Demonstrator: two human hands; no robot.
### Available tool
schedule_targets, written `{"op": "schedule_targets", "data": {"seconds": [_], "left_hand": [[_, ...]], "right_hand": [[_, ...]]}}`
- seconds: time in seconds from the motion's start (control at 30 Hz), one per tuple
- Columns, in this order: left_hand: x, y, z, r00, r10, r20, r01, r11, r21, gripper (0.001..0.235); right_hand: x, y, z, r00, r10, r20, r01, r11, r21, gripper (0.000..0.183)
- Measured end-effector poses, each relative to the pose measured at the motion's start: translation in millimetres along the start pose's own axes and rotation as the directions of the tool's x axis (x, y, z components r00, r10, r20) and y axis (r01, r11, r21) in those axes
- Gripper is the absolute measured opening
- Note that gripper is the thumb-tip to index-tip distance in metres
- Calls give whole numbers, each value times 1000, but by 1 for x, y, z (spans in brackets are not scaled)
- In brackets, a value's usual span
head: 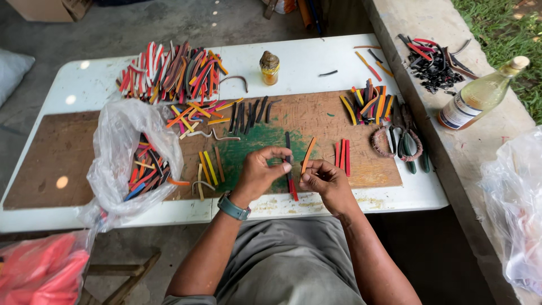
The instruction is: The person sorts and aligns small colored strips of material on a wooden board. They repeatedly pick up individual strips, compare them, and place them into small color-coded piles on the board.
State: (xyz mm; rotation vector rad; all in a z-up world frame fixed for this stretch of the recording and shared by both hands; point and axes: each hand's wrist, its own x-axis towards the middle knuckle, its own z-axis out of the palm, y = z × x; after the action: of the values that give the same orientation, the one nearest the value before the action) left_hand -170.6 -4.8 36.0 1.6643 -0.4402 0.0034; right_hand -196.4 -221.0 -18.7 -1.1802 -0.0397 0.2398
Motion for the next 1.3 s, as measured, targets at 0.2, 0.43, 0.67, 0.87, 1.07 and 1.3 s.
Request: {"op": "schedule_targets", "data": {"seconds": [0.2,0.43,0.67,0.87,1.07,1.3], "left_hand": [[-34,31,10,997,-72,39,75,993,-86,39],[-41,44,8,999,-50,21,51,998,-46,43],[-47,40,-2,998,-55,20,56,993,-100,48],[-53,43,-9,998,-46,33,48,997,-55,52],[-55,46,-11,999,-41,30,43,998,-50,51],[-56,49,-9,999,-50,11,50,999,-17,50]], "right_hand": [[-28,-15,22,996,-28,88,32,999,-41,37],[-34,-16,29,994,-33,103,40,997,-64,41],[-36,-11,34,996,-10,86,17,996,-85,41],[-37,-15,42,995,2,104,7,997,-81,41],[-37,-17,47,992,-20,126,33,994,-107,40],[-37,-16,49,996,-9,83,20,992,-124,36]]}}
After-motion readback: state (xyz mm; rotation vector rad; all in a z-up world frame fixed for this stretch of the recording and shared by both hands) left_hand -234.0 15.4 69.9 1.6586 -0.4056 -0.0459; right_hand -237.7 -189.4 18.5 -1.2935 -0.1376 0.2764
